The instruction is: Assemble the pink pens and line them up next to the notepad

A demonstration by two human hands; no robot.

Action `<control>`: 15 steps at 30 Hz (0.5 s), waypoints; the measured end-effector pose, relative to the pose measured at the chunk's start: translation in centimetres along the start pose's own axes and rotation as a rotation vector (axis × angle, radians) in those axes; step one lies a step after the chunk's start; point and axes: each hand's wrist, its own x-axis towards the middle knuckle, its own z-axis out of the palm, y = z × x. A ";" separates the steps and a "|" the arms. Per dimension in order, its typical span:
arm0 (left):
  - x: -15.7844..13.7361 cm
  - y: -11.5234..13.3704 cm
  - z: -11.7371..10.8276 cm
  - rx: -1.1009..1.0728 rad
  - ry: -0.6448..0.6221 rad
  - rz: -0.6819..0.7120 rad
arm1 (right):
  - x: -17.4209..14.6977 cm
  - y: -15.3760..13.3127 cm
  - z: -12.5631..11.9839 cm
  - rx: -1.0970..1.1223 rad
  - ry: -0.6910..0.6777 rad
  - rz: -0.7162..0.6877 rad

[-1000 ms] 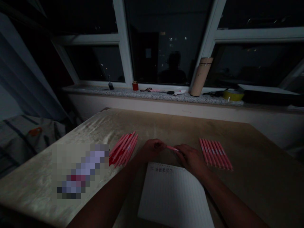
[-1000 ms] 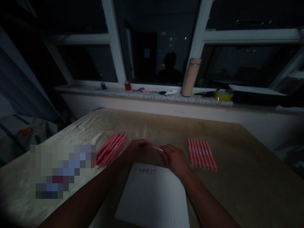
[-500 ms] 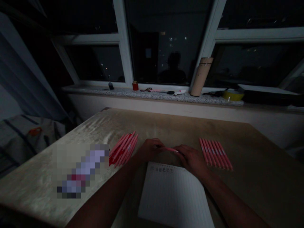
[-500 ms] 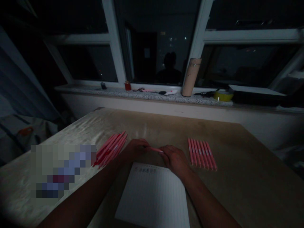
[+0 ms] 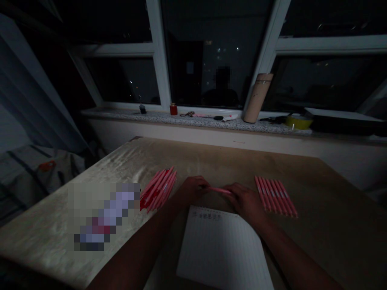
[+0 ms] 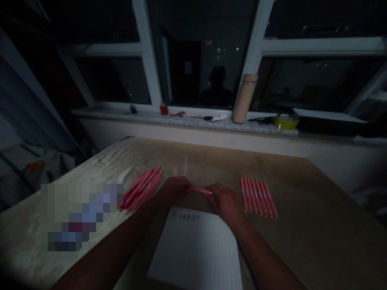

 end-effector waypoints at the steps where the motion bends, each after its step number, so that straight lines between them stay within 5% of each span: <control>1: 0.0 -0.2 0.1 0.005 0.008 -0.010 | 0.0 0.1 0.1 0.015 0.039 0.030; 5: 0.0 -0.9 0.2 -0.002 0.047 -0.036 | 0.0 0.4 0.6 0.228 0.207 0.217; 10: -0.2 -0.6 0.2 -0.021 0.076 -0.038 | 0.2 0.4 1.0 0.896 0.315 0.592; 15: -0.1 0.0 0.1 -0.041 0.097 -0.050 | 0.7 0.6 0.1 1.471 0.341 0.689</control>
